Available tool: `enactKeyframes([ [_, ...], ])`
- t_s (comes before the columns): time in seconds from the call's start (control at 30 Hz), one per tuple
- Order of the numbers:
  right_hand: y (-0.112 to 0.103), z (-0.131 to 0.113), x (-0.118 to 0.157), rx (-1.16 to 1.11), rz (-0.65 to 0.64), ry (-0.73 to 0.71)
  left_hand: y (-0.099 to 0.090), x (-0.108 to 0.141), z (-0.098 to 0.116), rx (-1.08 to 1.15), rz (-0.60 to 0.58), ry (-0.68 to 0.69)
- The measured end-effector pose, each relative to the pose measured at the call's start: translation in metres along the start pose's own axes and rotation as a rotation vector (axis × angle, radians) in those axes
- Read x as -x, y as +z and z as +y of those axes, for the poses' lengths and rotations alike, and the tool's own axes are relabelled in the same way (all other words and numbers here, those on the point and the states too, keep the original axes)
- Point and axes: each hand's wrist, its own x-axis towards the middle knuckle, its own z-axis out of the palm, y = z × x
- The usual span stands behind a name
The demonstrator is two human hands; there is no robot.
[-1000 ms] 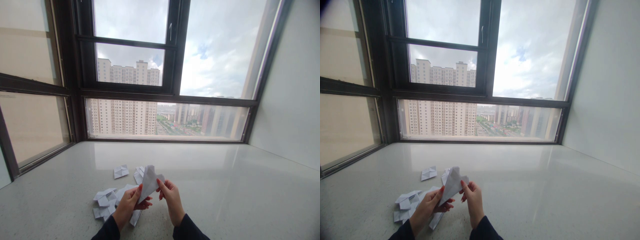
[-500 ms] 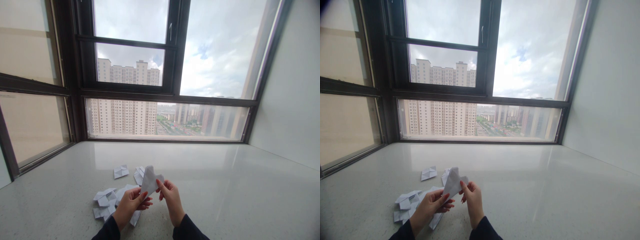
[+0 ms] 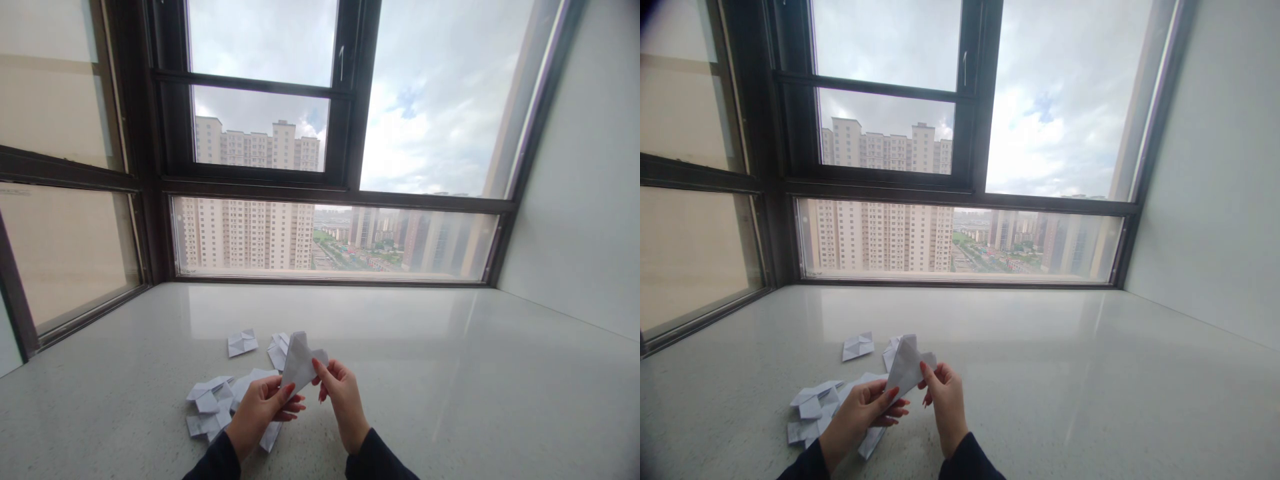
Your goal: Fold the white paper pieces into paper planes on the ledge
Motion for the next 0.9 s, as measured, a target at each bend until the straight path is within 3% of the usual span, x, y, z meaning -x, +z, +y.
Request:
enactKeyframes([
  [0.3,-0.0002,0.0007,0.0001,-0.017,-0.013,0.017,-0.0012,-0.0023,-0.0034,-0.012,-0.004,0.008],
  [0.5,0.0010,0.0023,-0.0012,-0.113,0.048,0.053,-0.0017,-0.0020,-0.0027,0.005,0.006,0.008],
  [0.7,0.0051,0.0025,-0.0004,-0.118,-0.134,0.130,-0.0026,-0.0024,-0.0013,0.039,0.003,0.000],
  [0.9,0.0048,0.0034,-0.0002,-0.074,-0.137,0.116,-0.0015,-0.0028,-0.0038,0.031,-0.058,-0.013],
])
